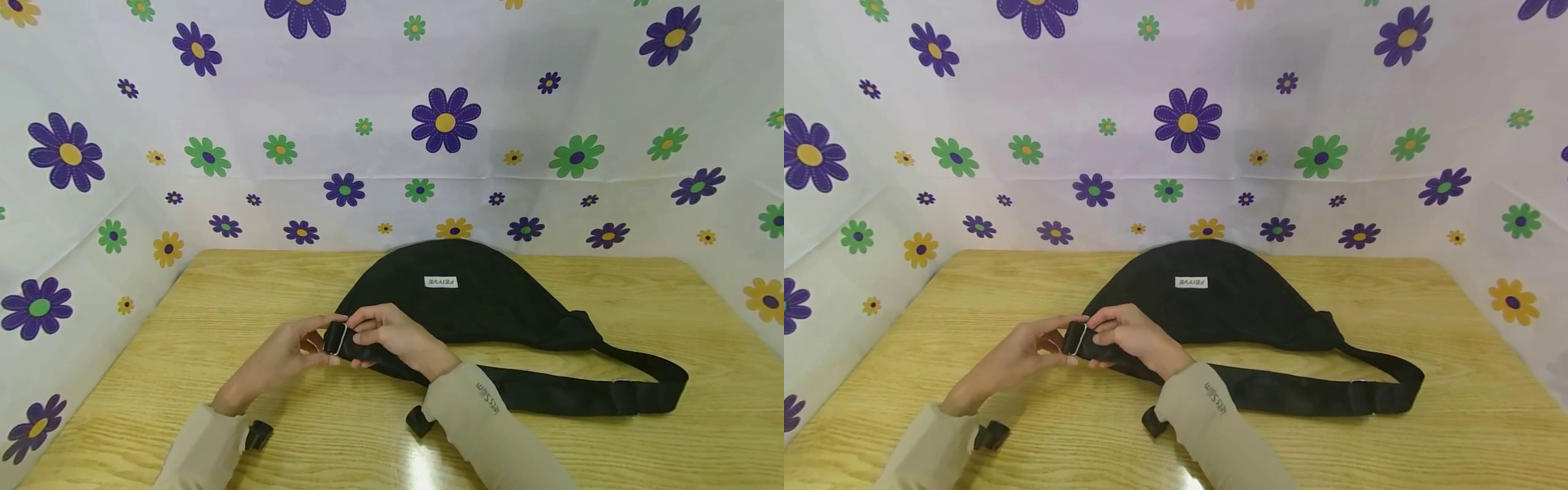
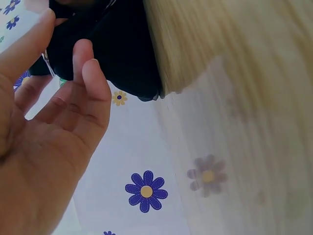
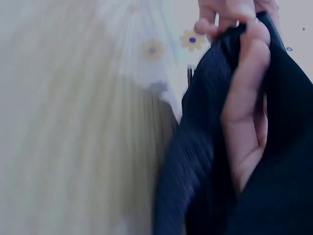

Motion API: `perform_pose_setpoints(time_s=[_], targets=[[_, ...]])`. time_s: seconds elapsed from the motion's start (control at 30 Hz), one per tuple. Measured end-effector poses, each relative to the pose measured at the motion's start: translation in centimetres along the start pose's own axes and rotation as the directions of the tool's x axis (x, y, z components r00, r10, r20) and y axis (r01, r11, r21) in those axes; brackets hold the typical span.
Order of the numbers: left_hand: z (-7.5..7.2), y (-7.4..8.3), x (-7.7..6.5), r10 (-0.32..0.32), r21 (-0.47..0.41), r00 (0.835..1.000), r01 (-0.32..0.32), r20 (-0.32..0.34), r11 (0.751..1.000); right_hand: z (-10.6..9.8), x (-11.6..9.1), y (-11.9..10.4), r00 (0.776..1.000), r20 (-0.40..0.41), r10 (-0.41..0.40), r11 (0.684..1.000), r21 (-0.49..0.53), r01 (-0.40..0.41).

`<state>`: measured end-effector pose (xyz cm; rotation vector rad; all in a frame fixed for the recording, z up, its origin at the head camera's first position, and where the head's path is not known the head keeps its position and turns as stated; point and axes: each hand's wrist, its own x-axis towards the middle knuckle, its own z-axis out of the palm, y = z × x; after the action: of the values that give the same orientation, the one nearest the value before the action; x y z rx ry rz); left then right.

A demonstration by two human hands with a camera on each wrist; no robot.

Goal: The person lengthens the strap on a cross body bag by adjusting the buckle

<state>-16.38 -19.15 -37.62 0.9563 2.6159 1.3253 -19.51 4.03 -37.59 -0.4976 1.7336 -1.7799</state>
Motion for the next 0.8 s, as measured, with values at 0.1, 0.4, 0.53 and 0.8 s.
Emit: perform_pose_setpoints(time_s=[0.1,0.4,0.53,0.8], targets=[[0.0,0.1,0.0,-0.026,-0.006,1.0,0.026,0.009,1.0,-0.6,-0.2,-0.3,1.0,0.024,-0.001,1.0,-0.025,0.002],[-0.2,0.2,-0.3,-0.089,-0.024,0.996,0.09,0.032,0.996,-2.3,-0.6,-0.3,0.997,0.079,0.008,0.986,-0.168,0.005],[-0.3,0.2,-0.3,-0.084,-0.024,0.996,0.085,0.034,0.996,-2.4,-0.7,-0.2,0.997,0.073,0.028,0.984,-0.175,-0.015],[-0.1,0.3,-0.2,-0.063,-0.043,0.997,0.064,0.033,0.997,-1.5,-0.6,-0.3,0.993,0.117,-0.014,0.997,-0.075,0.023]])
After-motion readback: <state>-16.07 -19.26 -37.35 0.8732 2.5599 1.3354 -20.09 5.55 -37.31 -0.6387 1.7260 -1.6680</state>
